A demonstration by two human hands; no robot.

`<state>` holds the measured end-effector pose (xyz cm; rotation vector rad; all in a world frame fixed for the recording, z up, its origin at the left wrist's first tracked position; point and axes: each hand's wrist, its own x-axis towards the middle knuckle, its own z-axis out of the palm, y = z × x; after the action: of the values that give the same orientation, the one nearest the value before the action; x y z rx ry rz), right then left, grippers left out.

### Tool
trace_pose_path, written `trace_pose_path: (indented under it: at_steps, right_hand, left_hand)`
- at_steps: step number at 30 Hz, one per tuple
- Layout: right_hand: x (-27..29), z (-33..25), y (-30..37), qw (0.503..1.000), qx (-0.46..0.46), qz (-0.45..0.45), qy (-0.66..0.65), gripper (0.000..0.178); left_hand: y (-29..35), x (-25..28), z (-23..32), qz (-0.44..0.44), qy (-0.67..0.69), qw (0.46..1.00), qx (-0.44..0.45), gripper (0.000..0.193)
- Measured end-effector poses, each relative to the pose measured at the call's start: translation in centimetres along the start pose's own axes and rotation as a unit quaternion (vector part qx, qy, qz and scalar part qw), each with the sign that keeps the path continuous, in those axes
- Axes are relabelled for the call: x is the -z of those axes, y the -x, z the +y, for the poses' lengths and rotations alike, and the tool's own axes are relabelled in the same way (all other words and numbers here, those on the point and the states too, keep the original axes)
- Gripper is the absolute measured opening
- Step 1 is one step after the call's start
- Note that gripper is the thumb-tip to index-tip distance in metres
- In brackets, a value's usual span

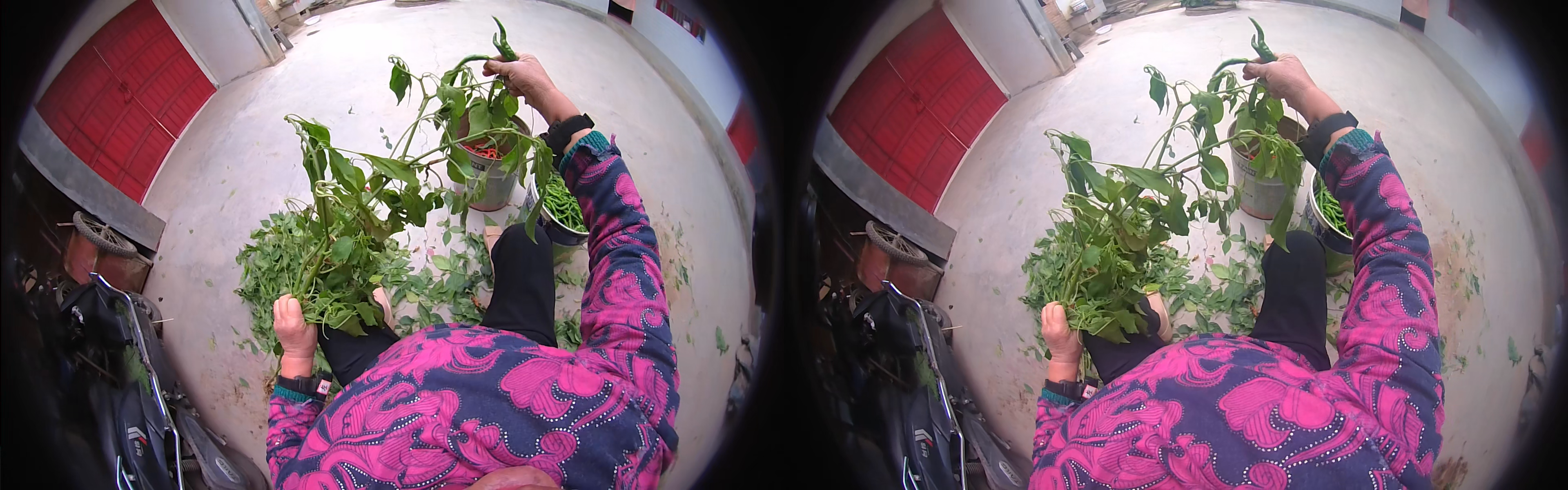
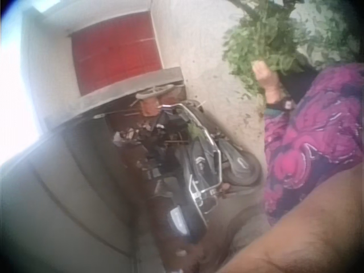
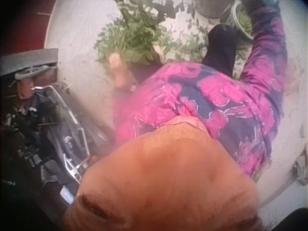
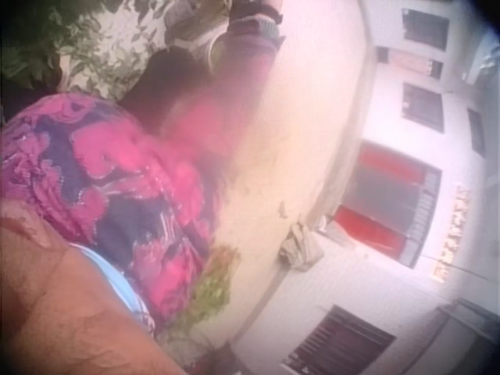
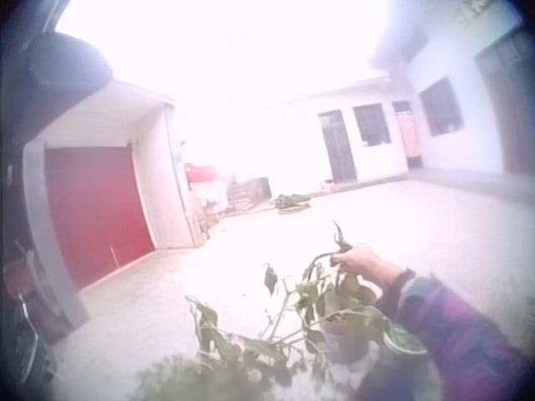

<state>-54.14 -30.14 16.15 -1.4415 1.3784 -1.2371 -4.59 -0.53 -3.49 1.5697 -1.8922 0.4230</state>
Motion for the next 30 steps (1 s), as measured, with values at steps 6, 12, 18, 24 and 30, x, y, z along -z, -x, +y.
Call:
trace_pose_path:
  at_steps: [6,12,18,24,30]
  right_hand:
    - [5.3,2.8,0.6,0.960,0.039,0.129,-0.247,0.022]
    - [12.7,11.7,1.9,0.960,-0.066,0.271,-0.002,0.029]
    - [19.7,26.7,3.8,0.876,-0.094,0.245,0.406,0.048]
    - [18.2,34.2,3.1,0.880,-0.195,0.118,0.417,0.049]
    - [5.7,21.9,0.5,0.988,-0.092,-0.031,0.120,0.034]
  left_hand:
    - [2.2,0.7,-2.8,-0.040,0.071,0.996,0.048,0.019]
    - [4.1,2.8,-10.9,-0.136,0.319,0.910,0.228,0.018]
    - [4.2,4.3,-14.0,-0.033,0.550,0.747,0.371,0.037]
    - [3.7,7.1,-12.0,0.019,0.624,0.646,0.438,0.025]
    - [4.2,9.9,-11.7,0.021,0.563,0.701,0.437,0.027]
